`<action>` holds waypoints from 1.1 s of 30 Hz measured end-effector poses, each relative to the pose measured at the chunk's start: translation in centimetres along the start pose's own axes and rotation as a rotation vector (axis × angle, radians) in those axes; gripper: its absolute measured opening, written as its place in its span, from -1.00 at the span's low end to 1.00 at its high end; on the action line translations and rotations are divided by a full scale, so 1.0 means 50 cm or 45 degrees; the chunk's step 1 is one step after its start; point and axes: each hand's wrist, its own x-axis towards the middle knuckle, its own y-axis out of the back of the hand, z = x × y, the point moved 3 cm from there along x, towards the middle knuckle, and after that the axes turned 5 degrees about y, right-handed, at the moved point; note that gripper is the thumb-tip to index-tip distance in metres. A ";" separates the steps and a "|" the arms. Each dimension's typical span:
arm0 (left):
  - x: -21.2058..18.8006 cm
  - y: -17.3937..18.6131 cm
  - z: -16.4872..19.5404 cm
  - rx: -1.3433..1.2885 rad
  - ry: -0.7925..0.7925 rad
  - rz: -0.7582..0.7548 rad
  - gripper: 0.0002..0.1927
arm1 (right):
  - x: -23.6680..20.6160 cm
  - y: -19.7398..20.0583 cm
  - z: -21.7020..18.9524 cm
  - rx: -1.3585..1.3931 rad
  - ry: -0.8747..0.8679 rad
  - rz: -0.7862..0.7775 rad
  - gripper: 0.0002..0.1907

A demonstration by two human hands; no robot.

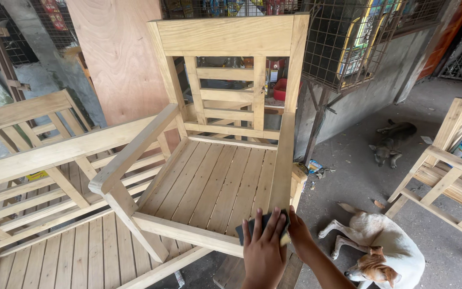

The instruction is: The person sands a newly built wooden chair with a sheet of sandpaper, rubbing the armrests, seat edges, backrest rails and frame corners by hand. They move around the chair and steady it with one hand while sanding different surfaces in turn.

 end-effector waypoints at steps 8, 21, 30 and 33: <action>-0.032 -0.035 0.001 0.023 0.030 0.128 -0.41 | -0.004 0.005 0.004 -0.059 -0.047 0.030 -0.19; -0.064 -0.070 -0.029 0.042 0.059 0.105 -0.42 | -0.013 -0.006 -0.004 -0.030 0.081 -0.028 -0.26; -0.108 -0.054 -0.099 -0.575 0.865 0.222 -0.48 | 0.026 -0.004 -0.028 -0.532 0.357 -0.010 -0.43; -0.077 -0.109 -0.026 -1.439 1.196 0.566 -0.48 | -0.023 -0.001 -0.108 -1.262 0.990 0.060 -0.37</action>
